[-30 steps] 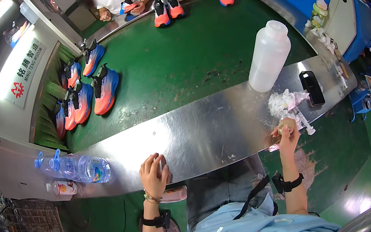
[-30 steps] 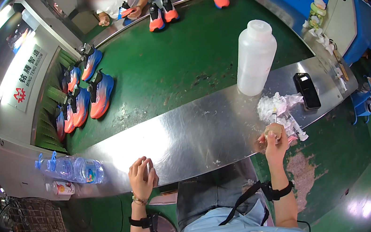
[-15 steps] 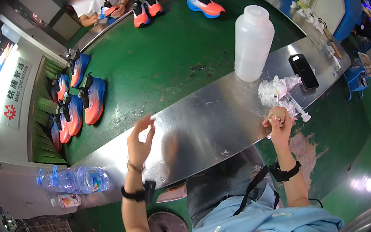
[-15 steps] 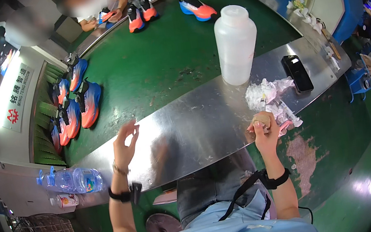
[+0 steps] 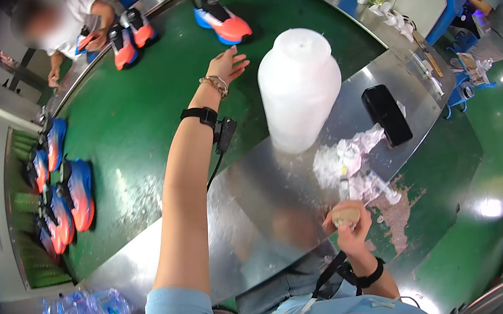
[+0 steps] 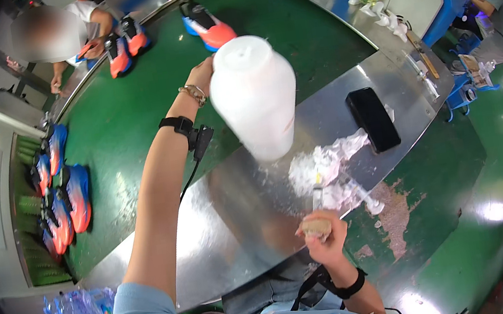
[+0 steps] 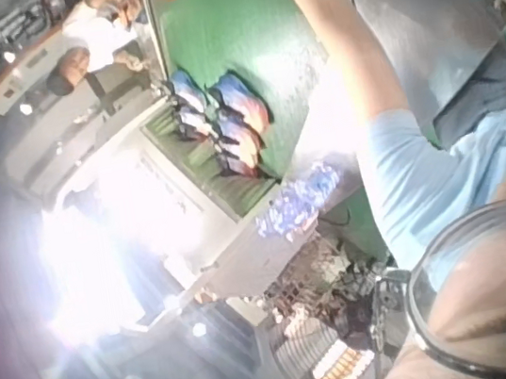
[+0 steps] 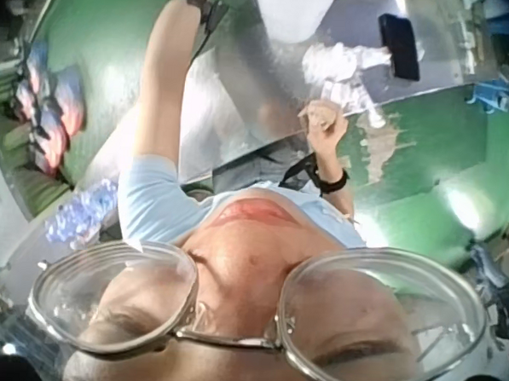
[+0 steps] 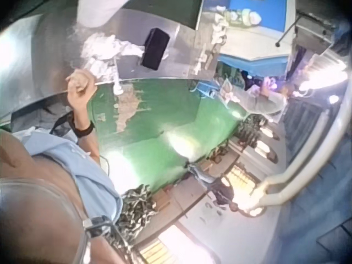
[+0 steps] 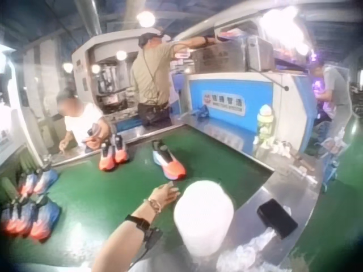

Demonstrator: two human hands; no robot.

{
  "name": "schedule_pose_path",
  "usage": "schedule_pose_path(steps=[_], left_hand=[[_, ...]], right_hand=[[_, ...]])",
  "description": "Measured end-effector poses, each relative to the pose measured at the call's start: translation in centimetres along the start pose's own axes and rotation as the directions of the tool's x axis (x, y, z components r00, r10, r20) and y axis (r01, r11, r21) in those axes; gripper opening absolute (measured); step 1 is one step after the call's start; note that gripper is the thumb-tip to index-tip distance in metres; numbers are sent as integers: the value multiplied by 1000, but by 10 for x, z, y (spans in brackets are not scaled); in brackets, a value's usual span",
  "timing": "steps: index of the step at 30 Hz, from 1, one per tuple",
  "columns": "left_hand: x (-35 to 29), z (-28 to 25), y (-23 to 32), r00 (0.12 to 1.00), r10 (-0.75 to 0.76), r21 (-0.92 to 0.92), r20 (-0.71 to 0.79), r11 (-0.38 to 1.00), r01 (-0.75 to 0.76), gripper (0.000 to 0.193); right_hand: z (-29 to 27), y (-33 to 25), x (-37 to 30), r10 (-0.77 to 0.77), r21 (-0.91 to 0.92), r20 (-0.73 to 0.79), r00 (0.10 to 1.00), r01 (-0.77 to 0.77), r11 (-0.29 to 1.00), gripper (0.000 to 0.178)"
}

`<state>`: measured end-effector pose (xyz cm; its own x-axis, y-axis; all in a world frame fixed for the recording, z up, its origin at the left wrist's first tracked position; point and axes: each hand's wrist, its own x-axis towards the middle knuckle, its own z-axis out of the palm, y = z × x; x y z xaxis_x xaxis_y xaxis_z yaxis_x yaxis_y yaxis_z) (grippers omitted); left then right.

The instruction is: Applying liquid adhesive or solvent to the edges of shoe uppers and soles using a syringe and sponge applicator.

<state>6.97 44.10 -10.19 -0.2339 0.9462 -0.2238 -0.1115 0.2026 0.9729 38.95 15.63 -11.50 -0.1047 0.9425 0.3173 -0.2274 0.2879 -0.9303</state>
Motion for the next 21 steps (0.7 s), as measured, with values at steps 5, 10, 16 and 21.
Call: schedule_pose_path(steps=[5, 10, 16, 21], left_hand=[[106, 10, -8, 948, -288, -530, 133, 788, 313, 59], [143, 19, -17, 897, -232, -477, -377, 878, 26, 67], [69, -28, -9, 919, -155, -182, -362, 979, 93, 55], [-82, -62, -24, 962, -101, -274, -252, 961, 30, 41]], right_hand=[[-8, 5, 5, -39, -111, 53, 998, 44, 993, 41], [-11, 7, 8, -33, -88, 109, 993, 43, 995, 45], [-9, 6, 8, -63, -45, 107, 992, 68, 997, 43], [-2, 1, 4, 3, 60, -9, 1000, -2, 998, 41]])
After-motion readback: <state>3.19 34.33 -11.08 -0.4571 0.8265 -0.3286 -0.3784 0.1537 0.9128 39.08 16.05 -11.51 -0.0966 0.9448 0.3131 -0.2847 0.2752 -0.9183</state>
